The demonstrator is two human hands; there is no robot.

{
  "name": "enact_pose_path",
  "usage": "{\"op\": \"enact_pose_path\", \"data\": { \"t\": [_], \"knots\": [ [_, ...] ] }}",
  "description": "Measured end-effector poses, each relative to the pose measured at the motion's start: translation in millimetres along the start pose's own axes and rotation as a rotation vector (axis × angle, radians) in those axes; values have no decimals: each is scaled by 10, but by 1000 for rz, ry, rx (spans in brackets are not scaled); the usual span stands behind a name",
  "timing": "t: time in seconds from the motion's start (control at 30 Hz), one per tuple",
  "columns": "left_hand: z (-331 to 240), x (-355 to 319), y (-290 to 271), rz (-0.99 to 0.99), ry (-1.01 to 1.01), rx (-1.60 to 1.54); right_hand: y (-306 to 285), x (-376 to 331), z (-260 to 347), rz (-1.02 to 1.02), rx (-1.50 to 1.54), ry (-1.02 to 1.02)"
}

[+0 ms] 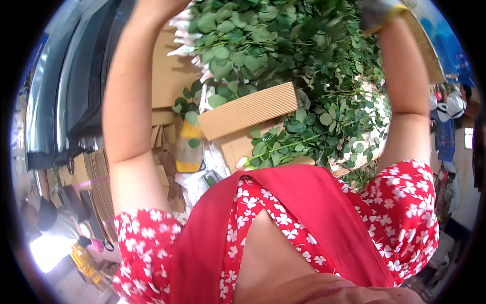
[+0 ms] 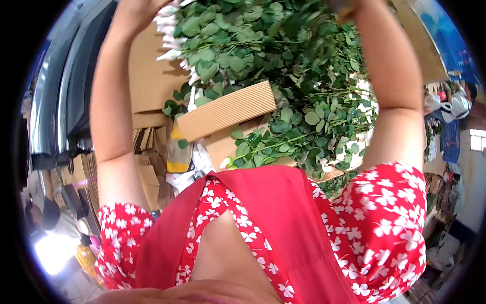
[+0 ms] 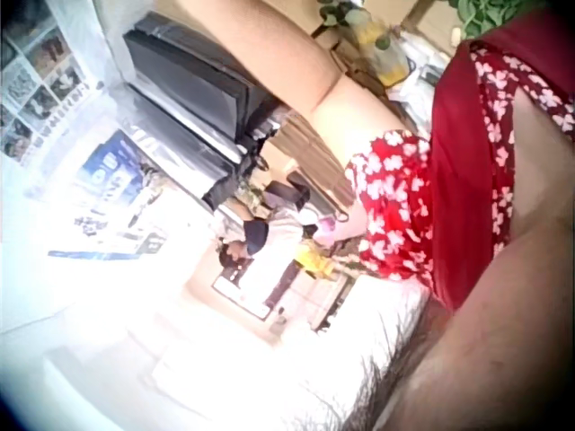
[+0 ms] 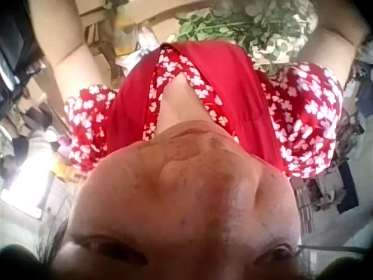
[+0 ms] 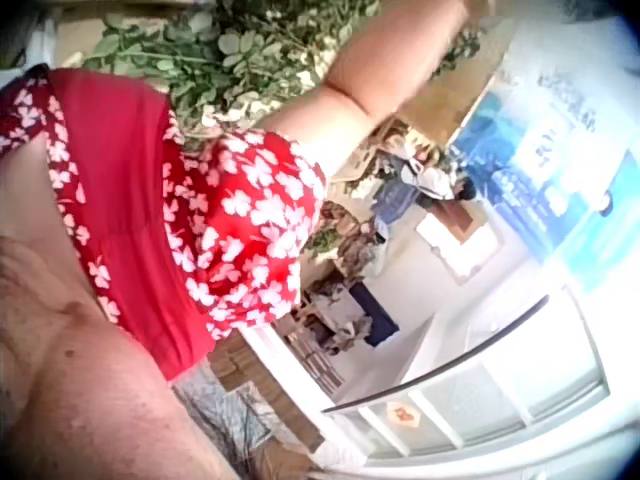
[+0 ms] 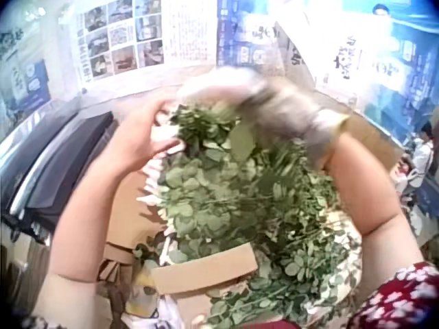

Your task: The person places roses into cardboard sleeves, staples the sleeves shut by hand using a stapler, and moves the completed bundles into boxes at a work station.

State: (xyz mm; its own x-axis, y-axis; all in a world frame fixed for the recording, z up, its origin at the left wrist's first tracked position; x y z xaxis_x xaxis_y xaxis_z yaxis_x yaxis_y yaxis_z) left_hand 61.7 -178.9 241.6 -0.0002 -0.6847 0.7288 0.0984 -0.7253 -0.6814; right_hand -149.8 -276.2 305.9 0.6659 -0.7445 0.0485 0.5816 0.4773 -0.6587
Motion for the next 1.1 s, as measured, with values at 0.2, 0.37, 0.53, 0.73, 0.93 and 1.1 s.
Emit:
{"op": "enact_pose_path", "data": {
  "t": [0.2,0.37,0.53,0.73,0.93,1.1],
  "knots": [
    [566,-1969,1591,571,-326,-92,-811,-13,-200,-163,-359,-463],
    [549,-1937,1735,633,-520,1,-236,155,81,47,-423,-626],
    [431,-1008,848,967,-177,-13,463,341,352,332,-485,-735],
    [-489,242,-466,207,219,-81,577,250,105,388,-539,-682],
    [198,-851,850,357,-290,-205,-66,10,-233,139,-425,-551],
    [304,-1627,1642,275,-188,38,-664,-219,-497,-23,-368,-432]
  ]
}}
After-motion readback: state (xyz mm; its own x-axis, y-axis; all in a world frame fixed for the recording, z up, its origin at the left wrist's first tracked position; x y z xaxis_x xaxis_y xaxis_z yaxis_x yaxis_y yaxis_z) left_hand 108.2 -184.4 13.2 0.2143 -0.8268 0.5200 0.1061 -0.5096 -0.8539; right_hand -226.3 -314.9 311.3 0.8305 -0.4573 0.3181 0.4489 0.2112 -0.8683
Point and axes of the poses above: each hand's wrist, its own x-axis towards the middle knuckle, its own y-axis out of the palm, z = x × y, the point moved 5 cm from there along x, towards the middle knuckle, and after that the axes turned 5 degrees about x, right-handed, at the moved point
